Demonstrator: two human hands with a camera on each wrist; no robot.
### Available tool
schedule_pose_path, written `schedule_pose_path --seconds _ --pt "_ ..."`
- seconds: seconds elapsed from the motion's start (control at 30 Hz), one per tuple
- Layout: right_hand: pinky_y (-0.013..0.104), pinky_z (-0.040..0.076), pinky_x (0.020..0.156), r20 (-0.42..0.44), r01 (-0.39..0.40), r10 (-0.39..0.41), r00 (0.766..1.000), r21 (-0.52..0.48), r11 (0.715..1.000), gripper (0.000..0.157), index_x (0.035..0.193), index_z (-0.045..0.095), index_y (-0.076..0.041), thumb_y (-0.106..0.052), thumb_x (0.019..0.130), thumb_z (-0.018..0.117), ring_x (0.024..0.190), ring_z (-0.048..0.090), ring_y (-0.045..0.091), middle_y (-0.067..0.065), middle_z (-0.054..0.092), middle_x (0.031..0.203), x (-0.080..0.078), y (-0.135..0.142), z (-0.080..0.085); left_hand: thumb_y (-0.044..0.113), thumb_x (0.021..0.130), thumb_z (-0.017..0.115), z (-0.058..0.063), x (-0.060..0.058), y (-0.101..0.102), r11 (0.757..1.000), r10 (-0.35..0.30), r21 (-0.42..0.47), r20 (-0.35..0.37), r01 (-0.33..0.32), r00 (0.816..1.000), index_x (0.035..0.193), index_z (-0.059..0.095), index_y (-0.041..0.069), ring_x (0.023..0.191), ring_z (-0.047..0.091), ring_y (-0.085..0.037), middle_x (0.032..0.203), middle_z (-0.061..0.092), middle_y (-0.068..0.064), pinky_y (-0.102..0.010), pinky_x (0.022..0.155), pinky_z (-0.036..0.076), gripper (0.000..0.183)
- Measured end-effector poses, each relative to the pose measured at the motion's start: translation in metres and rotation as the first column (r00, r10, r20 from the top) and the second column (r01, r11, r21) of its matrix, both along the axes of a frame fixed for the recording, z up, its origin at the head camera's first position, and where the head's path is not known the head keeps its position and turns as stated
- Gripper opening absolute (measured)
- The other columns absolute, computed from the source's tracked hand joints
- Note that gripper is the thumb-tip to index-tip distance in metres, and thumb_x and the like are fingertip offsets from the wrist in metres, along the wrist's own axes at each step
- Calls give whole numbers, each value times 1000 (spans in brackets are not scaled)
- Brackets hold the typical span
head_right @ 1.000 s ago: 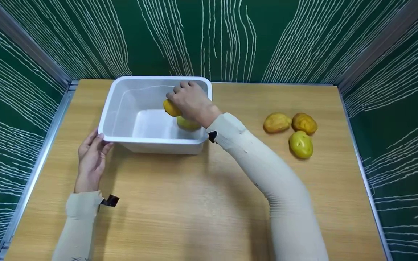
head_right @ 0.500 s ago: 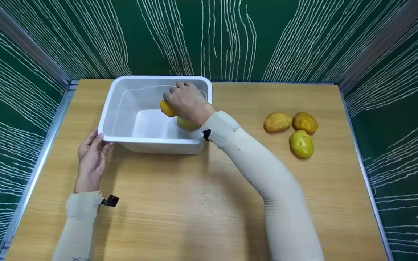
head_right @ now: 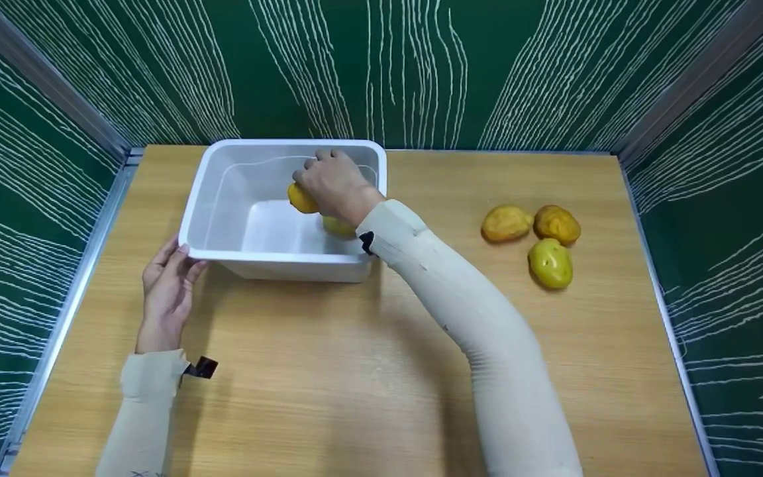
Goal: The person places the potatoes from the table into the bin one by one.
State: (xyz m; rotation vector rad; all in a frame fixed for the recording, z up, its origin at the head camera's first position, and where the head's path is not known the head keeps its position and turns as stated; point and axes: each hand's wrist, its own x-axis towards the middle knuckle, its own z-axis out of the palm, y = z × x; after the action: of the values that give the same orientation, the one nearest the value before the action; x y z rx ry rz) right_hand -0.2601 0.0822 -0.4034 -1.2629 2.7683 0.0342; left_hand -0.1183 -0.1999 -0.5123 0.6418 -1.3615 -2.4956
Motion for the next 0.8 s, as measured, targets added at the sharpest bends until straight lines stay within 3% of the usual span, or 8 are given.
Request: schedule_pose_path --seconds 0.27,0.53,0.8 --pt "55 51 120 18 13 -14 1000 24 1000 55 140 63 -10 -18 90 86 118 61 36 15 70 131 -4 -6 -1 -5 107 53 0 -1 1 1000 10 9 5 -10 1000 152 44 -9 87 72 -18 134 56 -20 -21 76 69 46" --pt "55 50 121 49 23 -24 999 27 999 54 139 63 -10 -17 91 86 118 61 35 15 69 132 -9 -10 -2 -5 106 53 0 -1 0 1000 16 18 11 -16 1000 152 44 -8 93 73 -23 136 56 -19 -22 78 69 47" --pt "51 52 119 91 51 -52 995 9 999 55 140 63 -12 -16 91 86 113 61 33 13 69 133 -14 -10 -2 -4 107 53 1 -1 1 1000 12 13 11 -12 1000 152 44 -9 90 73 -19 138 55 -21 -23 80 69 46"
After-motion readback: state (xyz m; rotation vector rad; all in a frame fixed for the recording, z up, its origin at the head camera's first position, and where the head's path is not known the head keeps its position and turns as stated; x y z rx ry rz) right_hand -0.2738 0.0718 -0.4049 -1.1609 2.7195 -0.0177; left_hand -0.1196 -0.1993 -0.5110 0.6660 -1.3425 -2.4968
